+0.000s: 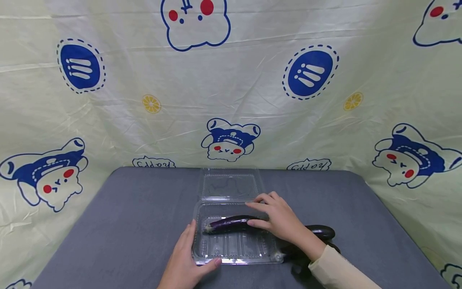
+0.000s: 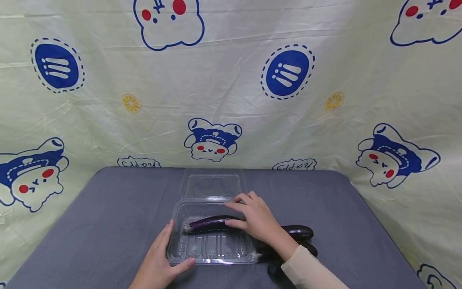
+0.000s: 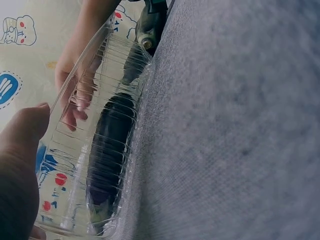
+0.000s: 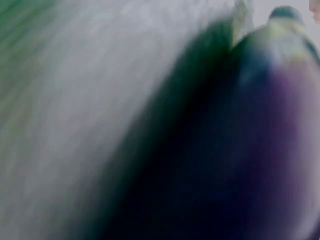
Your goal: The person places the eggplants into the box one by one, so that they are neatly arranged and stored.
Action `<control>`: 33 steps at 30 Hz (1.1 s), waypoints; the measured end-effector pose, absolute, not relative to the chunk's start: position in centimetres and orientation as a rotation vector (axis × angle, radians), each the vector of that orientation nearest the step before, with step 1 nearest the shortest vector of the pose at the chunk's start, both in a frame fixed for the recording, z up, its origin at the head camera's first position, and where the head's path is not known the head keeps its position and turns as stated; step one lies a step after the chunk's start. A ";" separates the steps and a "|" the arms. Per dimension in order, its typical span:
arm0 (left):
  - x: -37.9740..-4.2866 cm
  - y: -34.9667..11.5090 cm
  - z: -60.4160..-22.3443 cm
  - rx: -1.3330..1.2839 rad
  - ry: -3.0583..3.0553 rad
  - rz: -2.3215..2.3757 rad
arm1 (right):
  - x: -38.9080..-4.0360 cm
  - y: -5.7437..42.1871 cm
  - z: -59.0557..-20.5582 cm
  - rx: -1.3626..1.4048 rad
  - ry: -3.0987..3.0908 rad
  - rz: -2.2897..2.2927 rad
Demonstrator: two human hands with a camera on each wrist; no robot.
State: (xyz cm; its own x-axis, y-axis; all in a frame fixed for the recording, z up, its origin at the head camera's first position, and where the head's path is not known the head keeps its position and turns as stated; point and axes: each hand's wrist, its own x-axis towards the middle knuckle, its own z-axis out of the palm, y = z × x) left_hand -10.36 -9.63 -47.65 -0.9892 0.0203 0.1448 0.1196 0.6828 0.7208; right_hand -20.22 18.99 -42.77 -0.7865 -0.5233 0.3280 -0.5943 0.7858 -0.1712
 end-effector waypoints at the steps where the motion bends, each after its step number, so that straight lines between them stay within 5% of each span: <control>1: -10.3 -9.6 -47.7 -0.124 -2.753 -1.204 | -20.2 19.3 -42.7 0.860 -2.711 0.395; 33: -9.6 -9.4 -46.7 -0.032 -2.851 -1.218 | -19.4 30.8 -42.7 0.892 -3.016 0.550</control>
State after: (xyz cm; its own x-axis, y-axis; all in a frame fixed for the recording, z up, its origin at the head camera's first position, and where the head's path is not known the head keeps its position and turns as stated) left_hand -9.65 -9.38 -46.65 -0.9989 0.0029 0.0463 0.0354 0.6914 0.7216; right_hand -19.38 30.75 -42.68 -0.8427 -0.5363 0.0482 -0.5188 0.7846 -0.3395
